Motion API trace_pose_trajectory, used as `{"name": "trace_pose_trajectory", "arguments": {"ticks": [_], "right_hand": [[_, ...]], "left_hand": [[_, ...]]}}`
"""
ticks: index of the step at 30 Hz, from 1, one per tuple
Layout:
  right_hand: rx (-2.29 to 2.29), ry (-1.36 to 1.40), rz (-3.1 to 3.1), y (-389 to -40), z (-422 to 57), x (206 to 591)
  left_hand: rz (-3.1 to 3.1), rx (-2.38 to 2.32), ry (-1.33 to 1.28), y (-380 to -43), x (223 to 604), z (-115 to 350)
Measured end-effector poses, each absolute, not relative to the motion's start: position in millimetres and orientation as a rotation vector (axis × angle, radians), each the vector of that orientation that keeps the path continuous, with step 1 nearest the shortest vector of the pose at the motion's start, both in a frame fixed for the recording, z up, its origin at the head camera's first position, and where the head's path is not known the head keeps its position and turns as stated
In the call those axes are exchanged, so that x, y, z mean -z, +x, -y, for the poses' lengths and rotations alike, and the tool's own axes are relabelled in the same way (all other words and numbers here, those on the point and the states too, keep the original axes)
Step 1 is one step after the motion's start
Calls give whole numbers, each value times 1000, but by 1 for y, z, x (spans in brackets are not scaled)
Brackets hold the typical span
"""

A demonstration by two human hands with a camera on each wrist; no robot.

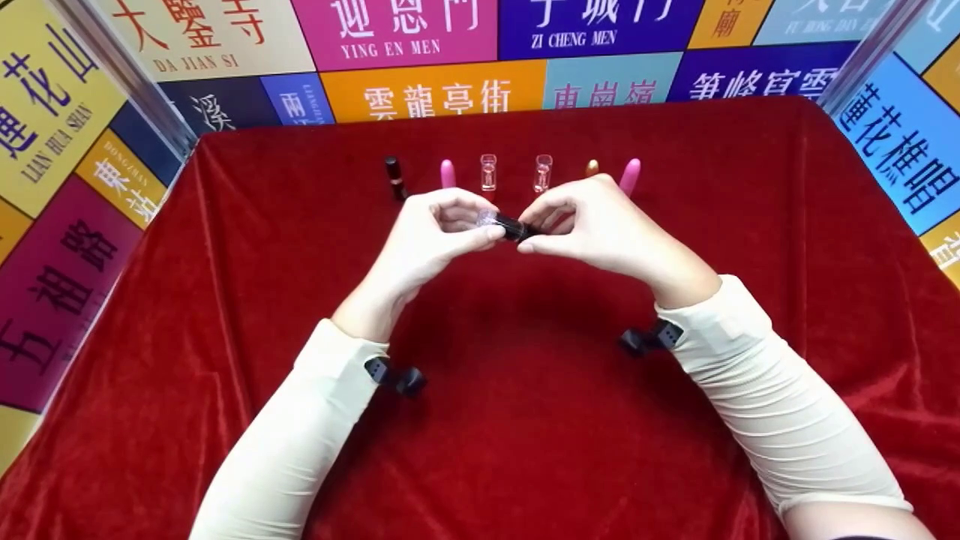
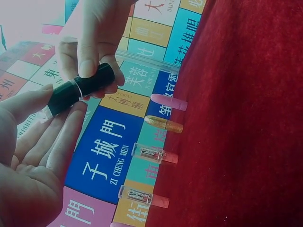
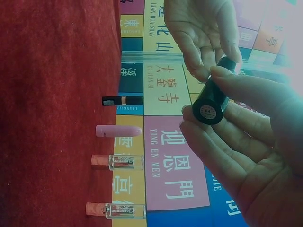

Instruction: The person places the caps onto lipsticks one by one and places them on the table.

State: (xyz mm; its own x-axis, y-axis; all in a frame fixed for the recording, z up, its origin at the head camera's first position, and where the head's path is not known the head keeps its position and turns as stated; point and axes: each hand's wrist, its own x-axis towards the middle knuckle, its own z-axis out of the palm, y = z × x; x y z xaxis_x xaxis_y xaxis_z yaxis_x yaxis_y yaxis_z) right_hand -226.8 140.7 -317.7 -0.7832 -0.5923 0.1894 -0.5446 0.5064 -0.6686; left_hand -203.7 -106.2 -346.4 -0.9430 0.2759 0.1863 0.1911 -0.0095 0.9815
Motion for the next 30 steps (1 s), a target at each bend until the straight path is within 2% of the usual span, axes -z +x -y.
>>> {"name": "trace_pose_trajectory", "arguments": {"ticks": [30], "right_hand": [[1198,-973,-2718,-222,-136,316]], "left_hand": [[-2089,-2177,475,-205,349,103]]}}
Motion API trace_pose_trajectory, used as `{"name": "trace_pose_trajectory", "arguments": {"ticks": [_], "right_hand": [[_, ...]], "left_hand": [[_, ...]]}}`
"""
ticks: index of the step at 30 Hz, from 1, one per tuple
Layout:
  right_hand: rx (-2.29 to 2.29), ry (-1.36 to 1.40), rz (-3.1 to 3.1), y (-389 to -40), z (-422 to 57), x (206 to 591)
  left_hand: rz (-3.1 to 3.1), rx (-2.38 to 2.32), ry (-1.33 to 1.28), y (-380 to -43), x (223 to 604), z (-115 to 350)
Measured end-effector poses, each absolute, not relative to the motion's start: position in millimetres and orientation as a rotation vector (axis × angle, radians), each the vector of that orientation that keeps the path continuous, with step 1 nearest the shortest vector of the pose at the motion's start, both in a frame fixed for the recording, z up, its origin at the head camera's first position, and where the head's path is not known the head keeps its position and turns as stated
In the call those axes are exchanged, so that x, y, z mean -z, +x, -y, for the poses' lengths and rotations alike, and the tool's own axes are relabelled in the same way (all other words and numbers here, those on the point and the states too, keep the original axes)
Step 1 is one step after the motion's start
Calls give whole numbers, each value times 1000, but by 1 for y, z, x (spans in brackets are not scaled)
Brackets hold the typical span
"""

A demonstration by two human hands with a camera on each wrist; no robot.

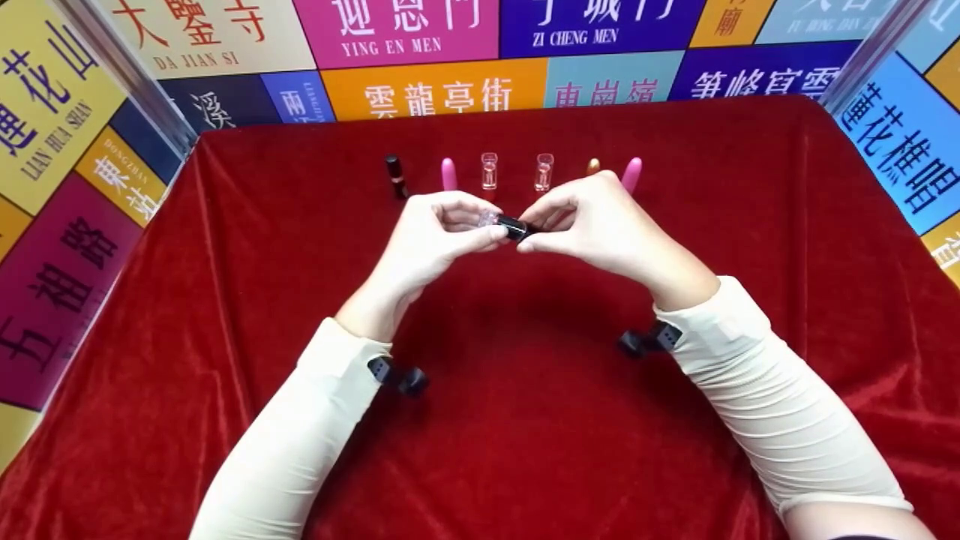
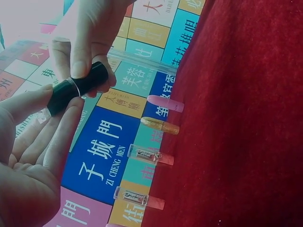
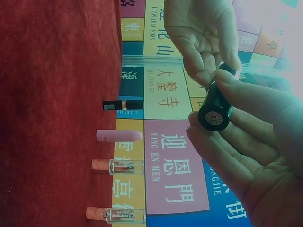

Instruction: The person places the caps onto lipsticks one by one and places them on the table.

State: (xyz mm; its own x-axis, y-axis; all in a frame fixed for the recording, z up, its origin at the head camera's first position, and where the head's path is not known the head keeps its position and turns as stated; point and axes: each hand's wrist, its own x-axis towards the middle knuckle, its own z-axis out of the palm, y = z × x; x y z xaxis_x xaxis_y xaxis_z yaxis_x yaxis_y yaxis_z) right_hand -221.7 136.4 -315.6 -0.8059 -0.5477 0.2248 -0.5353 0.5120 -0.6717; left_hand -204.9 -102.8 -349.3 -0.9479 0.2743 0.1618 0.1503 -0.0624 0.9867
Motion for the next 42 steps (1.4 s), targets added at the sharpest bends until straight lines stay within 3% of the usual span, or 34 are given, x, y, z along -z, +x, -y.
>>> {"name": "trace_pose_trajectory", "arguments": {"ticks": [14,24,30,35,42], "right_hand": [[1131,-961,-2739,-222,-135,315],[1160,-947,-2726,-229,-139,320],[1187,-916,-2725,-232,-143,322],[1222,-886,-2712,-236,-144,326],[1235,-834,-2692,-244,-145,335]], "left_hand": [[-2106,-2165,467,-202,349,102],[-2714,-1809,657,-203,338,114],[-3192,-1182,657,-211,330,138],[-3364,-608,513,-224,332,162],[-3240,-422,267,-241,354,191]]}}
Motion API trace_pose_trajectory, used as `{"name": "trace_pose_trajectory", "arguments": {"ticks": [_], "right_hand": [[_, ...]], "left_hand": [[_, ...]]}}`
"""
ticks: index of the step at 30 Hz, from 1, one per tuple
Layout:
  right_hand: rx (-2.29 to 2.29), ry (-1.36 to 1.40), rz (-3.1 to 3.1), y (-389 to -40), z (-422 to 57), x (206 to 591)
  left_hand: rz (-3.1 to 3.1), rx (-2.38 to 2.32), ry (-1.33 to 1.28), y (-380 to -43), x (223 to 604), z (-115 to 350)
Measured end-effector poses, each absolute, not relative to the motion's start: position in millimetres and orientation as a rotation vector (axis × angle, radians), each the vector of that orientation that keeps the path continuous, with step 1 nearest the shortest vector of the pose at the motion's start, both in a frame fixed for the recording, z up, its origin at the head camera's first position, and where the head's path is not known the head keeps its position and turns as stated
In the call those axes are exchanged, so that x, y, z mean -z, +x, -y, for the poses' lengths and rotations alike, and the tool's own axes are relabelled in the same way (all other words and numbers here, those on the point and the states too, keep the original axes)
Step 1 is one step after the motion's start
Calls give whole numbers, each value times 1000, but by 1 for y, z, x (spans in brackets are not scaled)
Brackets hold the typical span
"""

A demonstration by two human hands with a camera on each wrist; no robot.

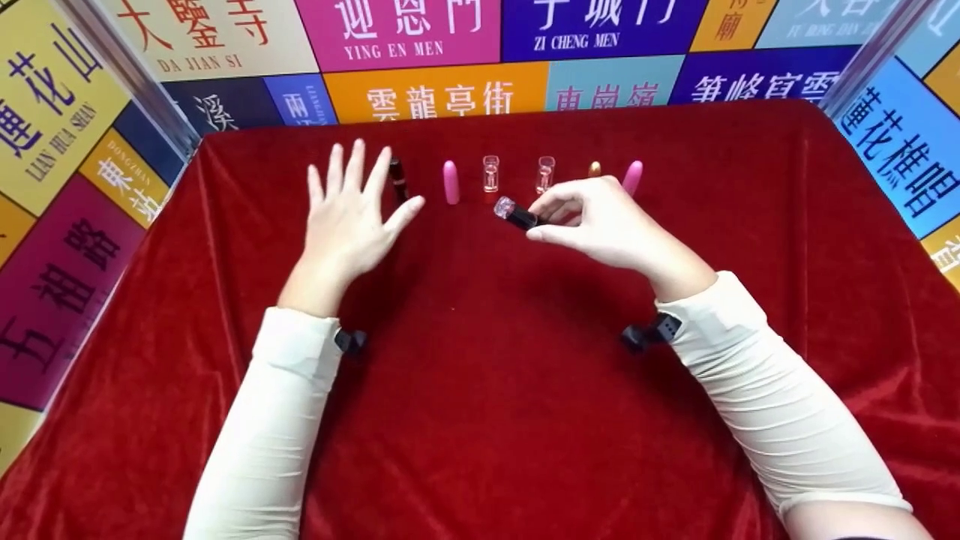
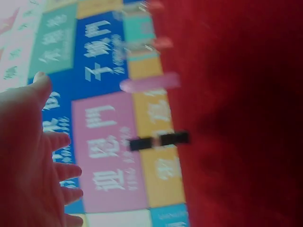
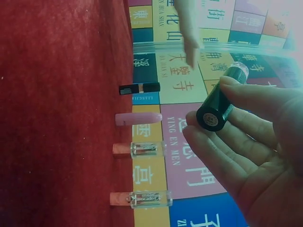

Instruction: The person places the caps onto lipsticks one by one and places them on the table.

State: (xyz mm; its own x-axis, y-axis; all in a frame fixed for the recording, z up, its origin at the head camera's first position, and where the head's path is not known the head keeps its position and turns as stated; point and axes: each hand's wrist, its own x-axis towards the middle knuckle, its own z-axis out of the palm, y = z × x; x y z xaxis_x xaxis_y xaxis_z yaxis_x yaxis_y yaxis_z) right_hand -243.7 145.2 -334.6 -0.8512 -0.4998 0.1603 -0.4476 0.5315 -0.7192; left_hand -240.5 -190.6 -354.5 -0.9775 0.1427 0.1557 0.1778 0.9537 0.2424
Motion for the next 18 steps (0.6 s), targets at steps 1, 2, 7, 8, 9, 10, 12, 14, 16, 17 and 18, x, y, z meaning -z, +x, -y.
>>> {"name": "trace_pose_trajectory", "arguments": {"ticks": [1,2,7,8,9,10,12,14,16,17,18], "right_hand": [[1235,-828,-2692,-244,-145,336],[1241,-821,-2691,-245,-146,336],[1317,-795,-2709,-251,-151,337],[1352,-782,-2717,-253,-153,336],[1392,-764,-2726,-255,-156,334],[1434,-738,-2740,-257,-159,333],[1541,-664,-2749,-262,-167,329],[1656,-578,-2747,-267,-179,324],[1741,-485,-2751,-274,-193,322],[1775,-439,-2752,-277,-201,322],[1794,-397,-2765,-281,-209,322]], "left_hand": [[2999,384,-228,-242,358,193],[3020,381,-213,-244,360,195],[3036,390,-173,-247,364,201],[3033,394,-172,-247,364,201],[3032,399,-171,-247,363,201],[3033,404,-171,-247,363,201],[3036,411,-173,-246,362,200],[3039,412,-169,-246,361,200],[3039,414,-167,-245,361,200],[3037,415,-167,-245,361,200],[3036,417,-166,-245,361,199]]}}
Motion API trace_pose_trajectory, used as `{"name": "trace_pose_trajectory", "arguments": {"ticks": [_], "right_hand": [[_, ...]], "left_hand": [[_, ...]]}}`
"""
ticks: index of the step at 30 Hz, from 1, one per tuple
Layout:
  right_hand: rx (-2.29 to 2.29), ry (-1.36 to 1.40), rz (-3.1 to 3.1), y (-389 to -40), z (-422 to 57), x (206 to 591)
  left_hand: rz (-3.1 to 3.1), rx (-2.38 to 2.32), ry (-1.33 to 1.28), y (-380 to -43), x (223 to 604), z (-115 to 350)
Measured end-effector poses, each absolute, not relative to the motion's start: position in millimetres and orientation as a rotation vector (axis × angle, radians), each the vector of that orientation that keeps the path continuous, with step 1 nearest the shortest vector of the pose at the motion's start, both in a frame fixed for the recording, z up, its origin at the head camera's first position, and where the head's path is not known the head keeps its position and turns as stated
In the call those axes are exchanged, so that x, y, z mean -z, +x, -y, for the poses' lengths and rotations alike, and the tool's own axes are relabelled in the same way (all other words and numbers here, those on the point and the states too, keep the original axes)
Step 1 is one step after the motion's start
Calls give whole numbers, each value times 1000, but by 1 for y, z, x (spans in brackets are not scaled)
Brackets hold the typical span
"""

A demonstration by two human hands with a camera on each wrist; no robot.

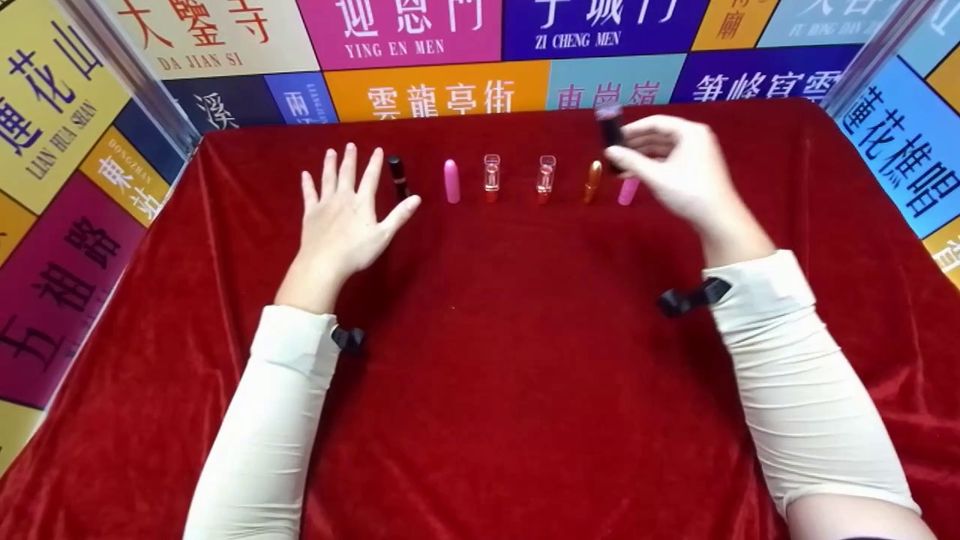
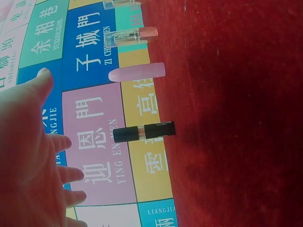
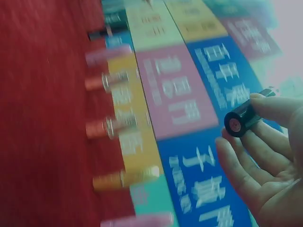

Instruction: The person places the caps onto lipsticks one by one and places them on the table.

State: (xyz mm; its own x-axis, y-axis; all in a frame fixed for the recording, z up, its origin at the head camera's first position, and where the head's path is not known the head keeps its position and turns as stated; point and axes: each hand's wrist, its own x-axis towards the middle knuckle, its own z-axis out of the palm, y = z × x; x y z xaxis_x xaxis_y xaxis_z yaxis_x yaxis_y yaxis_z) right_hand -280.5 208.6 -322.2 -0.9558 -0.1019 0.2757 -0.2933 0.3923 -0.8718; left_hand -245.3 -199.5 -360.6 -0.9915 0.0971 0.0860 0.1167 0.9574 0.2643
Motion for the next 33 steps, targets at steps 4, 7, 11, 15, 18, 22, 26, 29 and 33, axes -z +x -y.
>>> {"name": "trace_pose_trajectory", "arguments": {"ticks": [4,7,11,15,18,22,26,29,33], "right_hand": [[-1578,225,2443,-295,-237,330],[-1541,151,2454,-306,-256,340],[-1486,55,2518,-317,-276,356],[-1394,13,2609,-323,-289,372],[-1327,16,2666,-326,-295,384],[-1316,15,2718,-330,-301,398],[-1339,4,2732,-333,-307,409],[-1372,-1,2720,-334,-308,412],[-1388,-3,2718,-334,-306,412]], "left_hand": [[3031,423,-168,-245,360,200],[3027,429,-166,-245,360,200],[3029,448,-167,-245,359,201],[3034,464,-169,-245,359,201],[3037,463,-164,-245,360,202],[3038,460,-162,-245,360,202],[3038,459,-166,-245,359,201],[3041,456,-169,-245,359,201],[3040,450,-169,-245,360,202]]}}
